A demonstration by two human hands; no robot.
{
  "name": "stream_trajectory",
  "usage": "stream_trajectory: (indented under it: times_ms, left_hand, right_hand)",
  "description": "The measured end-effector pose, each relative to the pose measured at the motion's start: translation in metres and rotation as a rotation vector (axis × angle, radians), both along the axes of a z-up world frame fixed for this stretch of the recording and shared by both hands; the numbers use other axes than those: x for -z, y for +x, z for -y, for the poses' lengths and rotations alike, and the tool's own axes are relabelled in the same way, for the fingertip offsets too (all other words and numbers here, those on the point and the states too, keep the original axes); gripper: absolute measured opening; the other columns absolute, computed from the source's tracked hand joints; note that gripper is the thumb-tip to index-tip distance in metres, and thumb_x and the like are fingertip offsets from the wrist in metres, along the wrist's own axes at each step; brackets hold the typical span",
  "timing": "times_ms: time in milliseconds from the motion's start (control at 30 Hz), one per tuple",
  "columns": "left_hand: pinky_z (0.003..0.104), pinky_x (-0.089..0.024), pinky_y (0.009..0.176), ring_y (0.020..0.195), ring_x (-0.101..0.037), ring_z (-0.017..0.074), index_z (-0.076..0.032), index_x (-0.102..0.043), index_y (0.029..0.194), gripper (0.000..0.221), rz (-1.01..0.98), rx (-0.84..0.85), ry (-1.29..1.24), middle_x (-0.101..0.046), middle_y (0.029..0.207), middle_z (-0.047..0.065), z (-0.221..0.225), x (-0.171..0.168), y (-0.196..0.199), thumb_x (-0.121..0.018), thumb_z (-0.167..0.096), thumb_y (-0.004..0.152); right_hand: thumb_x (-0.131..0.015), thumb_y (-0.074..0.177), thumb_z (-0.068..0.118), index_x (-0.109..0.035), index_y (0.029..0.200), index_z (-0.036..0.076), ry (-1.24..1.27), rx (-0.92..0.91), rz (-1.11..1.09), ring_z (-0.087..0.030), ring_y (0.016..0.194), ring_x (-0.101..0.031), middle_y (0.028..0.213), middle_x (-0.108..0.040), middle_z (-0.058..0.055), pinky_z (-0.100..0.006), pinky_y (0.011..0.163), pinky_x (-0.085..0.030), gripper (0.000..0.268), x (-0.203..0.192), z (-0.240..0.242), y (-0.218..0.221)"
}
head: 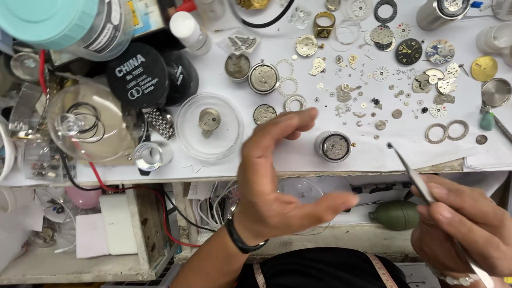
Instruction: Repairing a watch movement by picking up and placing tiny components using tweezers.
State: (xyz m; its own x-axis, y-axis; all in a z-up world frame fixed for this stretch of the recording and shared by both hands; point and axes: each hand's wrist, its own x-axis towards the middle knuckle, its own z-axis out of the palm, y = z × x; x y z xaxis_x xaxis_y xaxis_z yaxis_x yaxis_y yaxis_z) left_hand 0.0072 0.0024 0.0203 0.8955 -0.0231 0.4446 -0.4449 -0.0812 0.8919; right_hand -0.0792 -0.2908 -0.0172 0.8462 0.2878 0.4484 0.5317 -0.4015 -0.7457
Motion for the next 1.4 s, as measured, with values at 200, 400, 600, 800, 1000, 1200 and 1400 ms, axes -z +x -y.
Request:
stream_trajectory:
  times_ms: [200, 400, 600, 800, 1000, 1200, 1400]
  left_hand:
    - [0.032, -0.064, 0.088, 0.097, -0.070, 0.0173, -0.007, -0.038, 0.148, 0.082, 0.101, -0.162, 0.424, -0.068, 0.124, 0.007, 0.010, 0.007, -0.002, -0.087, -0.043, 0.094]
    - [0.031, -0.059, 0.094, 0.081, -0.062, 0.0121, -0.014, -0.039, 0.152, 0.078, -0.035, -0.126, 0.407, -0.075, 0.121, -0.004, 0.009, 0.002, -0.004, -0.089, -0.018, 0.092]
    - [0.033, -0.057, 0.098, 0.082, -0.064, 0.0103, -0.015, -0.035, 0.155, 0.080, -0.087, -0.076, 0.412, -0.075, 0.129, -0.007, 0.008, 0.001, -0.003, -0.083, -0.017, 0.090]
    - [0.034, -0.058, 0.099, 0.086, -0.066, 0.0105, -0.016, -0.033, 0.156, 0.084, -0.080, -0.075, 0.419, -0.075, 0.132, -0.004, 0.007, 0.003, -0.004, -0.085, -0.017, 0.090]
    - [0.034, -0.059, 0.099, 0.086, -0.065, 0.0106, -0.014, -0.035, 0.155, 0.084, -0.062, -0.086, 0.410, -0.074, 0.134, -0.002, 0.008, 0.004, -0.003, -0.086, -0.017, 0.088]
    - [0.034, -0.059, 0.099, 0.086, -0.066, 0.0111, -0.014, -0.035, 0.156, 0.085, -0.053, -0.085, 0.430, -0.073, 0.136, -0.002, 0.007, 0.003, -0.003, -0.086, -0.018, 0.088]
    - [0.035, -0.059, 0.100, 0.085, -0.066, 0.0109, -0.013, -0.035, 0.155, 0.084, -0.049, -0.083, 0.436, -0.073, 0.137, -0.002, 0.007, 0.003, -0.003, -0.085, -0.018, 0.088]
  right_hand:
    - [-0.060, 0.097, -0.008, -0.061, 0.108, -0.008, -0.032, -0.033, 0.434, -0.043, 0.095, -0.075, 0.110, -0.062, -0.036, -0.043, 0.087, -0.066, 0.011, 0.006, -0.034, 0.045]
    - [-0.064, 0.095, -0.009, -0.064, 0.105, -0.005, -0.060, -0.073, 0.391, -0.040, 0.092, -0.077, 0.107, -0.065, -0.034, -0.039, 0.079, -0.064, 0.012, -0.001, -0.034, 0.056]
    - [-0.066, 0.093, -0.009, -0.064, 0.109, -0.004, -0.101, -0.121, 0.301, -0.044, 0.099, -0.078, 0.114, -0.063, -0.033, -0.040, 0.087, -0.067, 0.017, -0.006, -0.031, 0.057]
    - [-0.066, 0.094, -0.010, -0.064, 0.110, -0.003, -0.127, -0.110, 0.261, -0.041, 0.101, -0.078, 0.116, -0.064, -0.032, -0.039, 0.087, -0.066, 0.018, -0.008, -0.032, 0.055]
    - [-0.065, 0.093, -0.012, -0.064, 0.108, -0.004, -0.134, -0.138, 0.332, -0.041, 0.094, -0.078, 0.112, -0.065, -0.033, -0.038, 0.081, -0.066, 0.017, -0.004, -0.030, 0.060]
    - [-0.067, 0.093, -0.013, -0.065, 0.109, -0.003, -0.142, -0.128, 0.299, -0.041, 0.096, -0.078, 0.114, -0.065, -0.032, -0.038, 0.084, -0.067, 0.019, -0.008, -0.033, 0.058]
    - [-0.069, 0.093, -0.011, -0.064, 0.110, -0.003, -0.133, -0.123, 0.324, -0.040, 0.095, -0.079, 0.114, -0.065, -0.032, -0.038, 0.082, -0.067, 0.020, -0.006, -0.033, 0.059]
